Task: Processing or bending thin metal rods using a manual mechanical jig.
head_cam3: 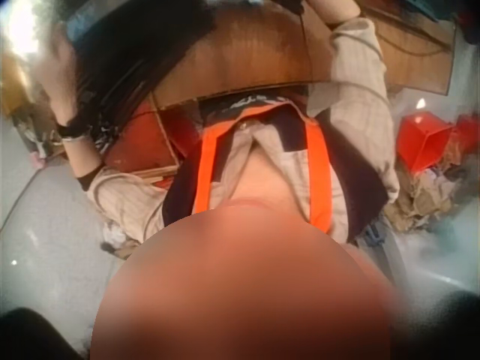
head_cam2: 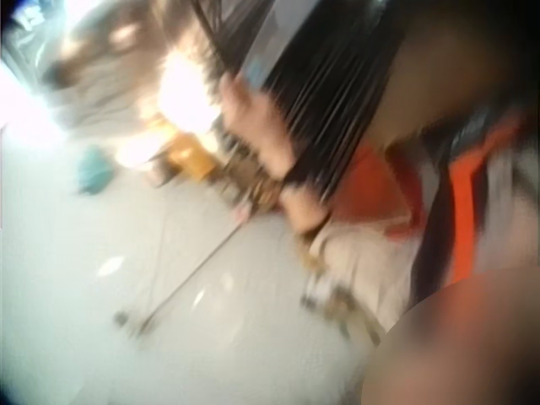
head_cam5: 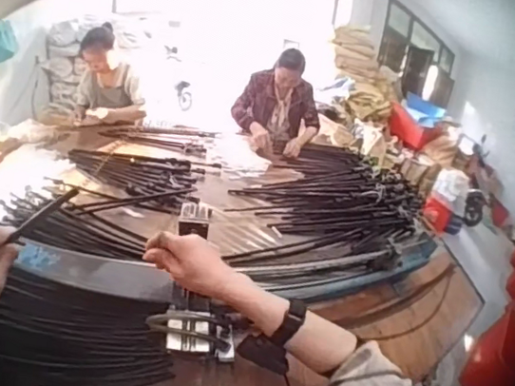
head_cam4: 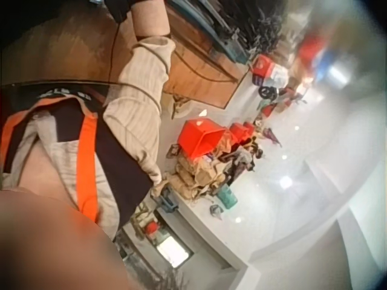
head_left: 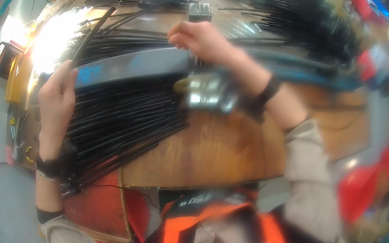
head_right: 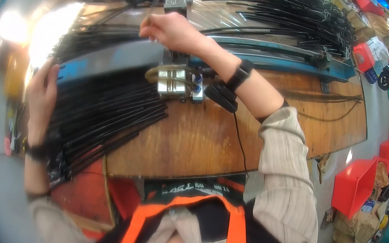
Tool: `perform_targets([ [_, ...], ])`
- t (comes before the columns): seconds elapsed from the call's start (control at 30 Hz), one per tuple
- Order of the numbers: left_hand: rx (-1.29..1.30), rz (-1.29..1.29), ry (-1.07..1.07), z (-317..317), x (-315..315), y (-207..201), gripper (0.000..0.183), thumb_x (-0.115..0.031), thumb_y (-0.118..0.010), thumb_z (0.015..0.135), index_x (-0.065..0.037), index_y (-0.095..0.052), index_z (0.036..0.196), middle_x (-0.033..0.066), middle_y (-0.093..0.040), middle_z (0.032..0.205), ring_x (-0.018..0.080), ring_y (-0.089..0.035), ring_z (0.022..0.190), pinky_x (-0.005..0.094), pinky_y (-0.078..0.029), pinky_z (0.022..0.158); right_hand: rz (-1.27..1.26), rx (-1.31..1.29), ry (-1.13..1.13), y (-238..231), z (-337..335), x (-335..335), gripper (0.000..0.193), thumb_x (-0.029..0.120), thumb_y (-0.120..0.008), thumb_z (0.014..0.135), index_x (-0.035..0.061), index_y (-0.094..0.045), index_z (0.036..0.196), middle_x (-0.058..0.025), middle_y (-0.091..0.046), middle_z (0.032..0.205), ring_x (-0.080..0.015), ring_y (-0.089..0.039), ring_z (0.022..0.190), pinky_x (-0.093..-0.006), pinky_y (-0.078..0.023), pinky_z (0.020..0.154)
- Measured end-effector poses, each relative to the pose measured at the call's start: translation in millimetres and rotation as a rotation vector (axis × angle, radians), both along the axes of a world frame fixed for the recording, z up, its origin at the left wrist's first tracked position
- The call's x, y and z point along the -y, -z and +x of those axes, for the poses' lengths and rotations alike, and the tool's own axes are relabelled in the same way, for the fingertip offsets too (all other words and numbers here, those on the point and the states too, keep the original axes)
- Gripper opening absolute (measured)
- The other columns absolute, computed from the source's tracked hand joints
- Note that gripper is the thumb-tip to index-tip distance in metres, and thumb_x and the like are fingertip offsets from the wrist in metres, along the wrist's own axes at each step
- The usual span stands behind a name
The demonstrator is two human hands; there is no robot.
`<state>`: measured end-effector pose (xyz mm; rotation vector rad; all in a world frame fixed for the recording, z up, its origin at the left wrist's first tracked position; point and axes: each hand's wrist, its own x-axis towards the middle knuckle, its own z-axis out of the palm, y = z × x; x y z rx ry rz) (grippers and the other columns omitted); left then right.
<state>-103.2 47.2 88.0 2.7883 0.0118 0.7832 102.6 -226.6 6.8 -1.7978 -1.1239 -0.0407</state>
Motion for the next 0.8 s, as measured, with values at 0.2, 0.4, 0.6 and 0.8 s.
perform_targets([
  [0.2,-0.073,0.030,-0.064,-3,-35,5,0.027,-0.013,-0.059,0.096,0.001,-0.064,0.119,0.0221,-0.069,0.096,0.0275,-0.068,0.083,0.0340,-0.051,0.076,-0.376,0.427,0.197,16,6,1,0.009,0.011,-0.064,0.087,0.0110,-0.067,0.096,-0.0084,-0.069,0.079,-0.0283,-0.066,0.075,-0.0386,-0.052,0.072],
  [0.4,-0.154,0.096,-0.028,12,-33,11,0.025,-0.013,-0.060,0.094,-0.003,-0.066,0.117,0.0200,-0.069,0.096,0.0301,-0.068,0.084,0.0364,-0.052,0.073,-0.328,0.849,0.454,12,17,170,0.013,0.002,-0.061,0.082,0.0136,-0.067,0.083,-0.0020,-0.069,0.079,-0.0215,-0.066,0.081,-0.0396,-0.037,0.093],
  [0.6,-0.157,0.221,0.479,106,59,61,0.016,-0.011,-0.062,0.088,-0.012,-0.066,0.104,0.0113,-0.062,0.080,0.0307,-0.064,0.073,0.0401,-0.052,0.060,-0.452,0.851,0.639,24,26,308,0.007,0.006,-0.061,0.084,0.0033,-0.066,0.089,-0.0132,-0.066,0.081,-0.0320,-0.063,0.078,-0.0409,-0.048,0.073],
  [0.8,-0.168,0.084,0.465,140,72,93,0.015,-0.020,-0.057,0.095,-0.007,-0.059,0.089,0.0113,-0.064,0.076,0.0323,-0.065,0.071,0.0394,-0.053,0.061,-0.488,0.711,0.667,46,37,320,0.006,0.005,-0.058,0.091,0.0013,-0.062,0.094,-0.0150,-0.063,0.088,-0.0337,-0.058,0.085,-0.0407,-0.045,0.079],
])
